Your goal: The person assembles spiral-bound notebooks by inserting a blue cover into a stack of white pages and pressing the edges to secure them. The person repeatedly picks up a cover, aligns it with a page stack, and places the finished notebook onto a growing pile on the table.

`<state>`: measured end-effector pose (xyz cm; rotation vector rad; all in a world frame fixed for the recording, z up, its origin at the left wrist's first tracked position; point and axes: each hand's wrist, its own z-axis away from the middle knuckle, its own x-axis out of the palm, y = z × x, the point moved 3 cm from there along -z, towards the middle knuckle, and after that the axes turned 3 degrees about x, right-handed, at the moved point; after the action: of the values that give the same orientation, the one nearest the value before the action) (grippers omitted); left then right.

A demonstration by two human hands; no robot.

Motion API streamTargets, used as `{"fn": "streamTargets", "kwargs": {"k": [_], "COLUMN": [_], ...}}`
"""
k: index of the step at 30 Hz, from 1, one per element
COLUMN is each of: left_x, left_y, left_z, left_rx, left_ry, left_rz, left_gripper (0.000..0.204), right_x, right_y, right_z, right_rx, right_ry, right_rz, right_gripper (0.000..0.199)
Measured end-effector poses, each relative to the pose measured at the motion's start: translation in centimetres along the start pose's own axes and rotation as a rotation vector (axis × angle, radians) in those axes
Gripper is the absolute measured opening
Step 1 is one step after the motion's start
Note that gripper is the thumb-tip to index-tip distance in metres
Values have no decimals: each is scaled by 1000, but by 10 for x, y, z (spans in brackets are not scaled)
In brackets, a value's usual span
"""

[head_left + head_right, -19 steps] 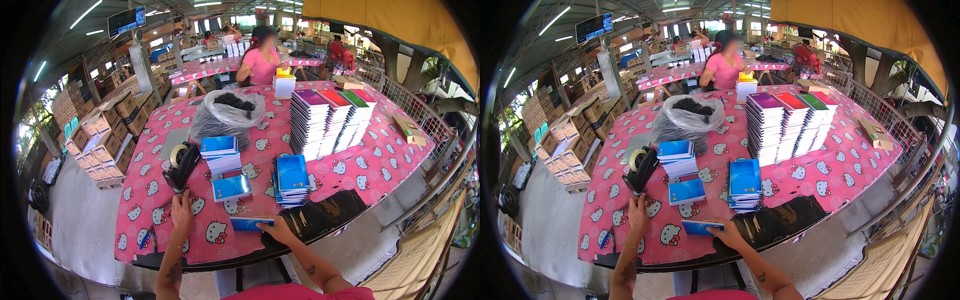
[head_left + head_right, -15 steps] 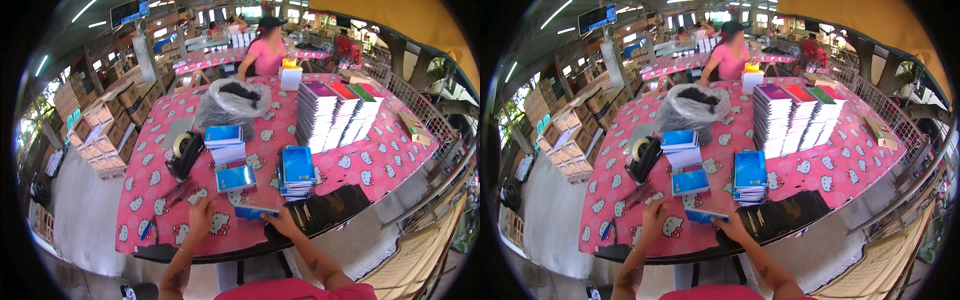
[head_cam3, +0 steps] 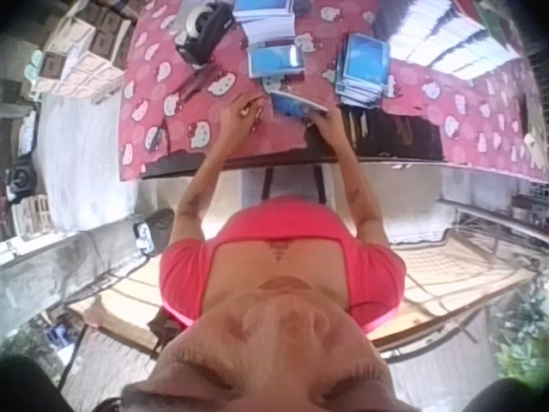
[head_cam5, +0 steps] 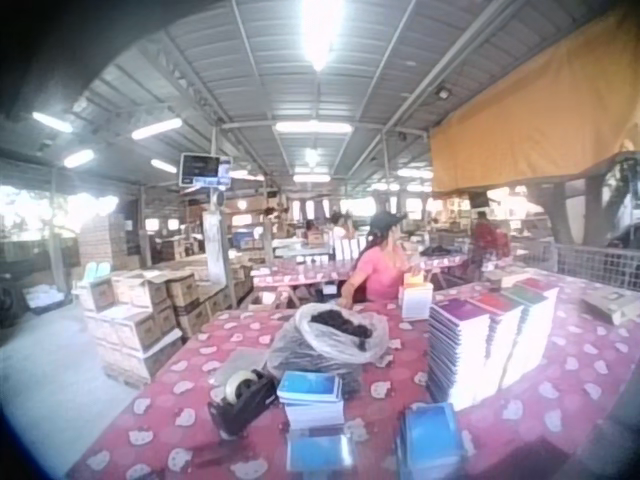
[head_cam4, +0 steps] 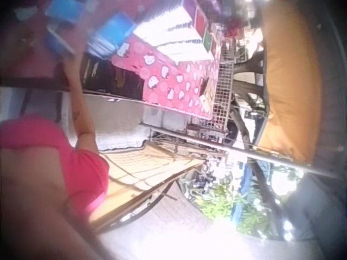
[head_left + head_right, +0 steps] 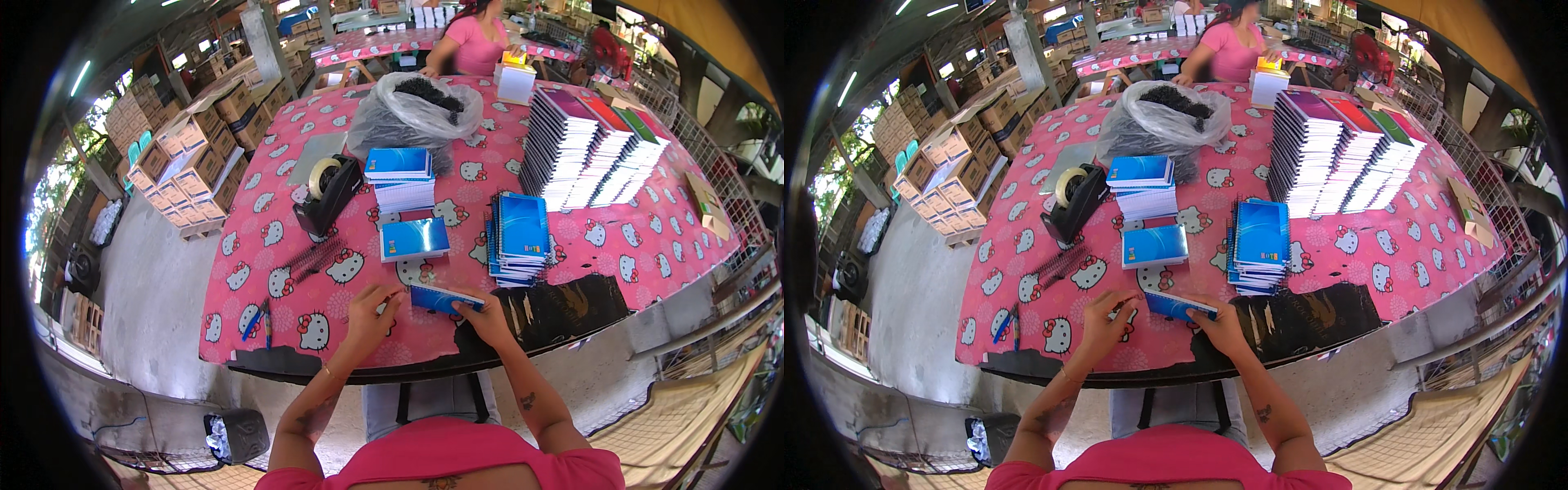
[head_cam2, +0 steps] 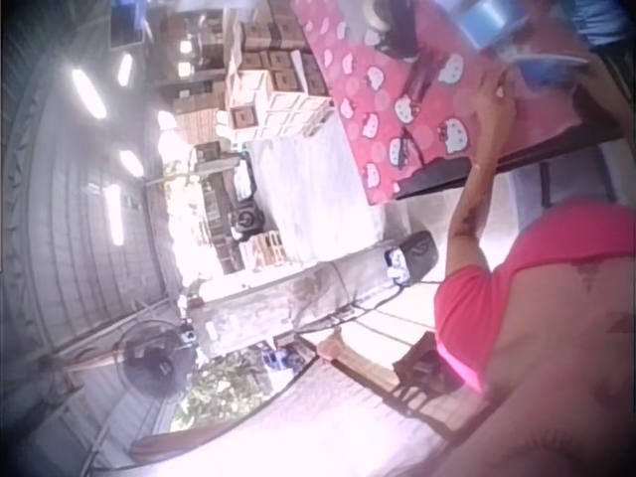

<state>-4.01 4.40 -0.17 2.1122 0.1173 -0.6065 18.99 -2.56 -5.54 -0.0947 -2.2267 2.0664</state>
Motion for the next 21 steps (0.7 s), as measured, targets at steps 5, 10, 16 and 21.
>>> {"fn": "streamTargets", "kwargs": {"k": [5, 10, 16, 21], "left_x": [5, 1, -14, -6], "left_y": [-7, -19, 14, -2], "left_z": [-8, -18, -37, -30], "left_rx": [-28, -6, 336, 213], "left_ry": [-84, -167, -361, -522], "left_rz": [-20, -116, -221, -238], "left_gripper": [13, 15, 18, 39], "right_x": [-2, -3, -5, 2], "right_y": [11, 12, 1, -6], "right_z": [0, 3, 6, 14], "right_rx": [25, -28, -77, -94], "right_ry": [0, -11, -30, -36], "right_rz": [-77, 43, 89, 111], "right_gripper": [28, 28, 26, 27]}}
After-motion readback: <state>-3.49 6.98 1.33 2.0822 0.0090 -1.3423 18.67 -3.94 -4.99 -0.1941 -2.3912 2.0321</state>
